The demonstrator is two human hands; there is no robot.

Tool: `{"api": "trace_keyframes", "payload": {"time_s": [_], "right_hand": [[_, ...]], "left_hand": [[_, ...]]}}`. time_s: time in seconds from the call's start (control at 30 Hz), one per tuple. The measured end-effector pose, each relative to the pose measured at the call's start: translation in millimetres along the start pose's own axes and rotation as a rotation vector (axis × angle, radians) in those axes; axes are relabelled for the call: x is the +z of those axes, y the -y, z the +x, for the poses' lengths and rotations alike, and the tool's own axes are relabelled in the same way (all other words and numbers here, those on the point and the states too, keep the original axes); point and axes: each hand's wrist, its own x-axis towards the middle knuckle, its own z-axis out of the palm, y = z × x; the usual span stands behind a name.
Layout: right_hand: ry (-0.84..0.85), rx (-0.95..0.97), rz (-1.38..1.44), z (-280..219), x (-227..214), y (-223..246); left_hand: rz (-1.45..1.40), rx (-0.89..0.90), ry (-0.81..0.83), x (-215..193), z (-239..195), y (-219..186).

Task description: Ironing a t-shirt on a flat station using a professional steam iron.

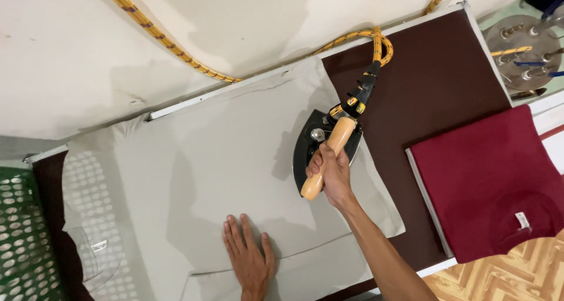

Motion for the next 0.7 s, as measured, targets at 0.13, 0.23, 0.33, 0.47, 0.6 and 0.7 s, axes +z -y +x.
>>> {"api": "trace_keyframes", "payload": {"time_s": [0.13, 0.23, 0.33, 0.47, 0.6, 0.7], "right_hand": [[0.001, 0.005, -0.026, 6.0, -15.1, 11.0], [-0.001, 0.003, -0.034, 10.3, -24.2, 19.2], [-0.015, 0.007, -0.009, 10.8, -24.6, 24.7], [-0.005, 0.016, 0.087, 13.3, -14.1, 19.6], [0.012, 0.020, 0.117, 12.5, 19.9, 8.9], [0.044, 0.051, 0.172, 14.5, 46.4, -7.8]], "left_hand": [[-0.013, 0.016, -0.030, -1.4, -0.2, -2.8], [-0.018, 0.018, -0.057, -1.2, 0.4, -5.4], [-0.015, 0.012, -0.064, -0.4, -0.5, -6.3], [-0.012, 0.003, -0.068, 0.9, 0.9, -6.7], [-0.039, 0.032, -0.107, -2.8, 2.8, -9.2], [-0.042, 0.002, -0.098, -4.5, 4.6, -10.0]]}}
